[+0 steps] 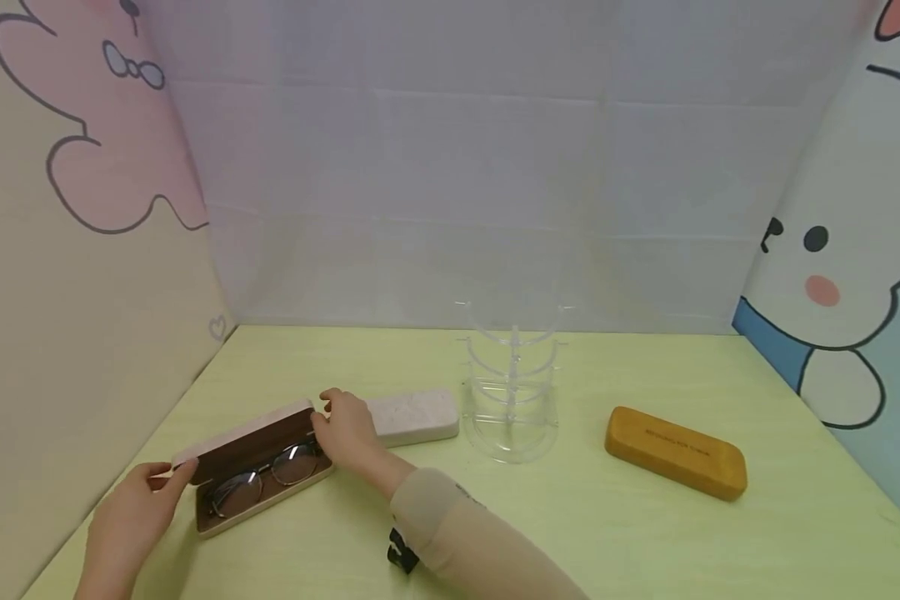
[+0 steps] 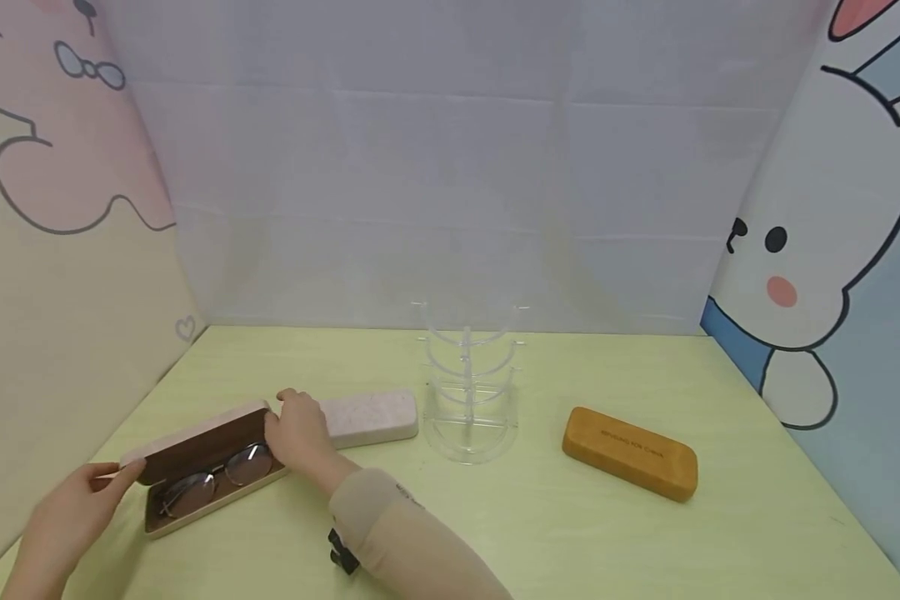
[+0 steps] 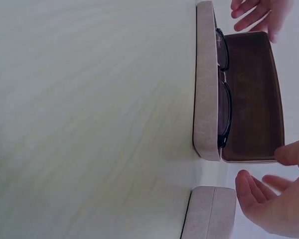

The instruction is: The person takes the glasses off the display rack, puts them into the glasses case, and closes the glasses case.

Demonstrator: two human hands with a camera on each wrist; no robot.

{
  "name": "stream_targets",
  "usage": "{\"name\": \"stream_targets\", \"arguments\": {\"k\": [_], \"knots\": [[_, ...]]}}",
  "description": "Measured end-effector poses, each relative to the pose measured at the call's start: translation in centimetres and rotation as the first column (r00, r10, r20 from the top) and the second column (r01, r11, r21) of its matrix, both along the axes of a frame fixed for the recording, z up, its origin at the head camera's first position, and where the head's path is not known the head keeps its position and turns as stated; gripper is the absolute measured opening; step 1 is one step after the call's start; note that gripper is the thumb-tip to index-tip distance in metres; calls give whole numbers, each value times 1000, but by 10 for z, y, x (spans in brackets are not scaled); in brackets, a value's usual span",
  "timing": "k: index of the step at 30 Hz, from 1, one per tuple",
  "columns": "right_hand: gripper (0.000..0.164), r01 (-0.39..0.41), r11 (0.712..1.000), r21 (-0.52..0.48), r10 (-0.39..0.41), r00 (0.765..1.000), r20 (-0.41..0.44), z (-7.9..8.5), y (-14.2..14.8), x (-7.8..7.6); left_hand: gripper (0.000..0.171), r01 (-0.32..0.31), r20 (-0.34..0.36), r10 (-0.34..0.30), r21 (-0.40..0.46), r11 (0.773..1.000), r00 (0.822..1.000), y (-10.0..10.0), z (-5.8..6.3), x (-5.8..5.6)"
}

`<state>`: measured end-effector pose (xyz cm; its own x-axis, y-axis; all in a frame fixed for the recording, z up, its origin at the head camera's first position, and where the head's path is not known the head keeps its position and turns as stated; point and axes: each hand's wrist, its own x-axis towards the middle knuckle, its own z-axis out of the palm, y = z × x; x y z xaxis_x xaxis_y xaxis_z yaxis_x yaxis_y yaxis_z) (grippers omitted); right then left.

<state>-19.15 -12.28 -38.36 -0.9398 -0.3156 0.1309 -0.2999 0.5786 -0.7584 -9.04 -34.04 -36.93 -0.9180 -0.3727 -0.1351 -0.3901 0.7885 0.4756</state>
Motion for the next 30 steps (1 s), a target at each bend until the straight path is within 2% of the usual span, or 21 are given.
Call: {"name": "stream_targets", "arguments": {"k": [5, 9, 15, 20, 23, 26, 30], "knots": [[38, -125, 989, 75, 126, 992, -9, 0, -1, -5, 76, 76, 1, -76, -16, 997, 997, -2, 5, -11], [40, -190, 976, 106, 193, 981, -21, -1, 0, -7, 71, 116, 5, -116, -43, 992, 993, -4, 6, -13], [33, -210, 975, 68, 213, 977, -31, 0, 5, -9, 67, 158, -15, -159, -61, 986, 987, -3, 7, -12], [27, -199, 980, 11, 198, 980, 34, 2, 9, -10, 70, 166, 16, -165, -41, 985, 986, -4, 7, -10], [23, -195, 981, -2, 195, 979, 60, 3, 10, -10, 72, 174, 45, -174, -1, 985, 984, -6, 7, -9], [18, -200, 980, 2, 199, 978, 64, 3, 9, -10, 74, 183, 78, -190, 88, 979, 979, -7, 6, -7], [15, -221, 974, 43, 219, 974, 54, 4, 10, -6, 79, 173, 143, -210, 236, 956, 967, -9, 4, -1]]}}
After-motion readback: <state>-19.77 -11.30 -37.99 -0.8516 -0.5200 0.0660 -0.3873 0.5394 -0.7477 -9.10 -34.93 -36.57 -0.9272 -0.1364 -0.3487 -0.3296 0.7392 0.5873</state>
